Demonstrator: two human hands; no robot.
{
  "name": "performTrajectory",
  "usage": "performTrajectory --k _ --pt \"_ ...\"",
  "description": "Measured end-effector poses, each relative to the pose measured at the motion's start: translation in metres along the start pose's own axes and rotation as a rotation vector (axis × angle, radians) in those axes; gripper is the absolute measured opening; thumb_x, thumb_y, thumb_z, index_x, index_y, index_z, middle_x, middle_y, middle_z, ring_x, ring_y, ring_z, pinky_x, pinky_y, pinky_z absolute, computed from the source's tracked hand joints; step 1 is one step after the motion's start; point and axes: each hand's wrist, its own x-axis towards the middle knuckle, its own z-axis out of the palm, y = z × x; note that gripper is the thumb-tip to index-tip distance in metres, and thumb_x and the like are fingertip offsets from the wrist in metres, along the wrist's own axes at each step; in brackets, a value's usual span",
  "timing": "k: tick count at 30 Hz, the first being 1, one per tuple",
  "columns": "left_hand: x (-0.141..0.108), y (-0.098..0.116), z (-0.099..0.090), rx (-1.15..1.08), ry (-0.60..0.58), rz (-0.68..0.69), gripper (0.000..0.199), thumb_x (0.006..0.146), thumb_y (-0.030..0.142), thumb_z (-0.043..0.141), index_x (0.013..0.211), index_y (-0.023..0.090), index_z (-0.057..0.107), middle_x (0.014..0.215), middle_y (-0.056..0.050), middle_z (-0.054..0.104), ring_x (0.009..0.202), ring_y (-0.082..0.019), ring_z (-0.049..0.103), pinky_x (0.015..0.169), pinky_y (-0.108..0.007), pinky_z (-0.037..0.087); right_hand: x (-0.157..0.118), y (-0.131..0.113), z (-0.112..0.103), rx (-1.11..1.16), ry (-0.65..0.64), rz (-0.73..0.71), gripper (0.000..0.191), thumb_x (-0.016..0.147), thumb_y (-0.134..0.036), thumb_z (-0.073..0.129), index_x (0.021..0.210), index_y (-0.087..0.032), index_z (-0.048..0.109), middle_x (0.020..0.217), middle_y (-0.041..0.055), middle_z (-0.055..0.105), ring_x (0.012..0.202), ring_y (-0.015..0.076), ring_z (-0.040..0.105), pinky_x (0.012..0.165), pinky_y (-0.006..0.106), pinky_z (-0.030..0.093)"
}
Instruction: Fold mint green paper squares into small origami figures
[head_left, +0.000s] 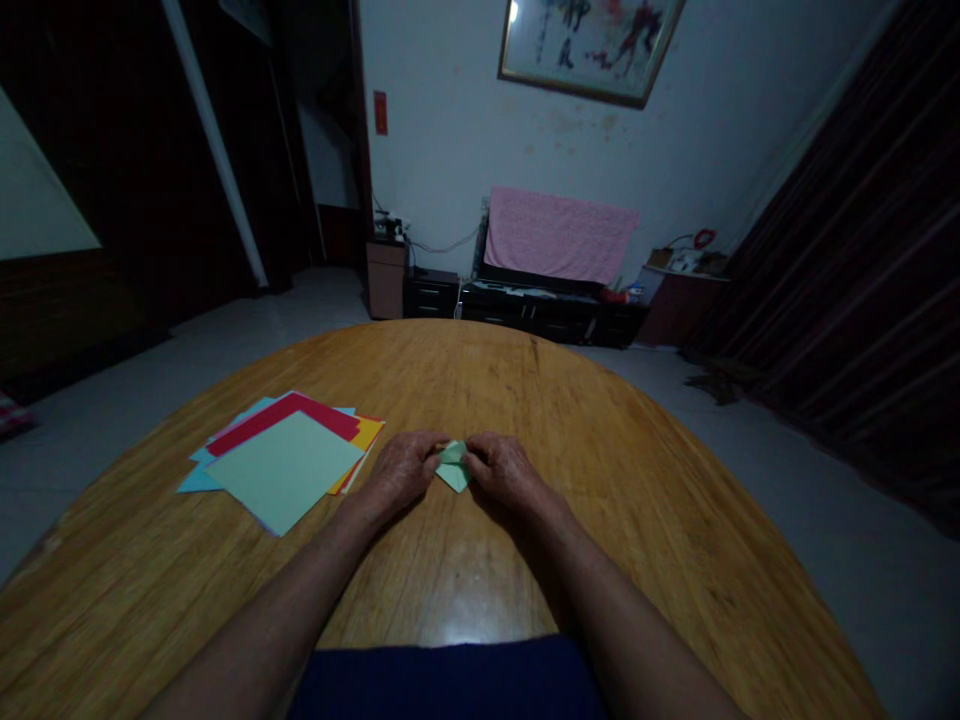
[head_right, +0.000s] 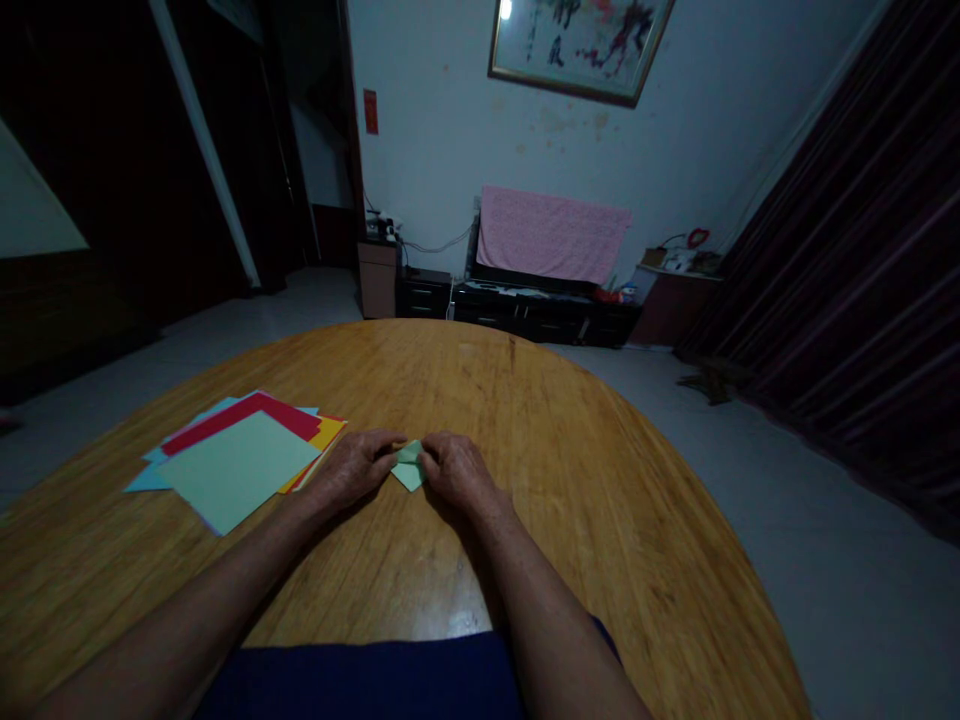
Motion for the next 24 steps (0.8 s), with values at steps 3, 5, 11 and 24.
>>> performTrajectory --k 3,5,11,24 --pt "0.0 0.0 0.001 0.007 0.026 0.017 0.033 0.083 0.019 0.053 0.113 0.019 0.066 0.099 -0.006 0.07 0.091 -0.018 0.063 0.083 -0.029 0.046 0.0 0.001 0.001 -0.025 0.025 -0.009 0.015 0.084 -0.018 0.05 0.076 -0.017 0.063 0.072 0.0019 0.061 0.067 0.0122 0.051 0.062 0.023 0.033" --pt "0.0 0.001 0.003 -0.005 0.025 0.022 0.032 0.083 0.018 0.051 0.111 0.021 0.067 0.099 -0.005 0.071 0.09 -0.018 0.063 0.083 -0.028 0.046 0.0 0.002 0.0 -0.028 0.005 -0.02 0.013 0.083 -0.017 0.052 0.077 -0.017 0.063 0.073 0.0017 0.061 0.068 0.0123 0.051 0.062 0.024 0.033" --pt "0.001 0.0 0.005 -0.005 -0.004 0.004 0.029 0.083 0.017 0.05 0.104 0.023 0.068 0.098 -0.004 0.071 0.091 -0.017 0.062 0.084 -0.028 0.045 0.0 0.001 0.001 -0.115 -0.069 -0.041 0.009 0.08 -0.016 0.055 0.077 -0.018 0.063 0.077 0.0025 0.058 0.075 0.0141 0.049 0.068 0.025 0.034" --pt "-0.001 0.003 -0.008 0.027 -0.123 0.035 0.027 0.079 0.014 0.048 0.091 0.021 0.071 0.091 -0.004 0.071 0.086 -0.017 0.062 0.079 -0.028 0.045 -0.001 -0.006 0.004 -0.188 -0.072 -0.044 0.012 0.084 -0.02 0.05 0.078 -0.018 0.06 0.079 0.0042 0.056 0.075 0.0153 0.046 0.069 0.027 0.033"
